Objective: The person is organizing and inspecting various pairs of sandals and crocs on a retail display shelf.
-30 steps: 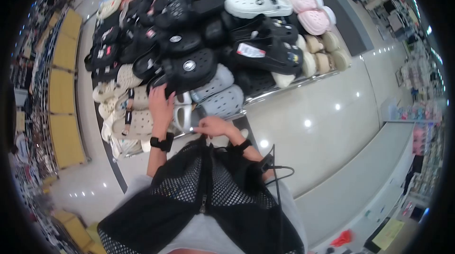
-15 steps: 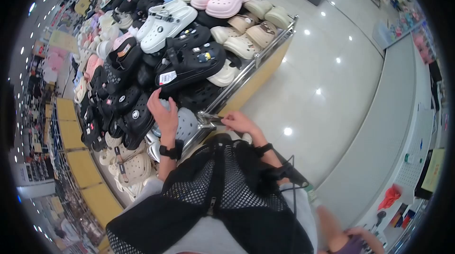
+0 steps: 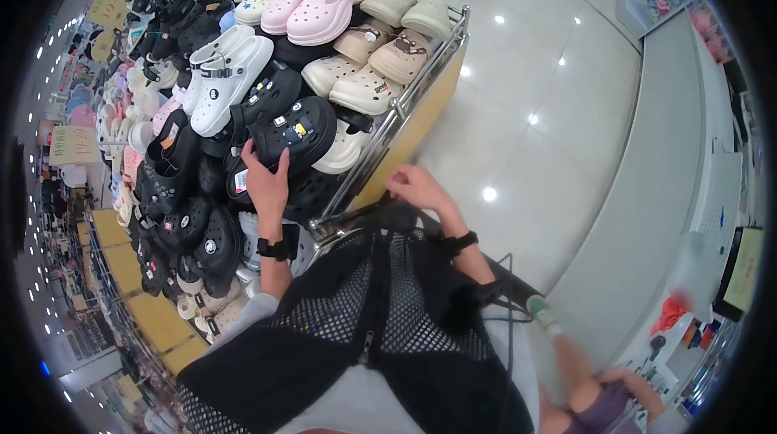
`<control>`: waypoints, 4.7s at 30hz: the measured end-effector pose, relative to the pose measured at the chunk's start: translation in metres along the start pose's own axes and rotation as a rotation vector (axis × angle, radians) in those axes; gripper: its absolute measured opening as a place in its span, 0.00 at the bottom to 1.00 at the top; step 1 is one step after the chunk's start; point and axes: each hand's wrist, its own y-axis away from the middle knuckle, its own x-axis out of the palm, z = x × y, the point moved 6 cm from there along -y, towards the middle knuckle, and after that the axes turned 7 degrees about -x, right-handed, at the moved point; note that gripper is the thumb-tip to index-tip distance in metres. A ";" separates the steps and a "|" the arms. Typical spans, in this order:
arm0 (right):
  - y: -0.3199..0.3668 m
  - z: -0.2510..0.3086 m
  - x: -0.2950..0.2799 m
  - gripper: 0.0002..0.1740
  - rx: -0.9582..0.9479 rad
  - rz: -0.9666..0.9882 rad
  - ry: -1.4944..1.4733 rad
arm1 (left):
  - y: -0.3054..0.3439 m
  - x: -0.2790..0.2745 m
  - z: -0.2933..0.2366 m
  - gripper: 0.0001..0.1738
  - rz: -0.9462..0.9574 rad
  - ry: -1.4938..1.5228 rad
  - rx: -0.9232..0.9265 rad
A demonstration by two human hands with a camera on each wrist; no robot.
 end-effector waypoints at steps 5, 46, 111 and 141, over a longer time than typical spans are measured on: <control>-0.057 0.062 -0.031 0.12 -0.084 0.145 0.036 | -0.029 0.006 0.020 0.27 0.176 0.127 -0.150; -0.253 0.156 0.017 0.44 0.171 1.072 -0.007 | 0.051 0.111 -0.031 0.34 -0.742 1.307 -0.963; -0.310 0.224 0.030 0.54 -0.903 0.474 0.784 | 0.039 0.105 0.004 0.39 -0.356 1.316 -0.913; -0.252 0.210 0.021 0.72 -0.757 0.737 0.864 | 0.069 0.078 0.020 0.87 -0.401 1.082 -0.757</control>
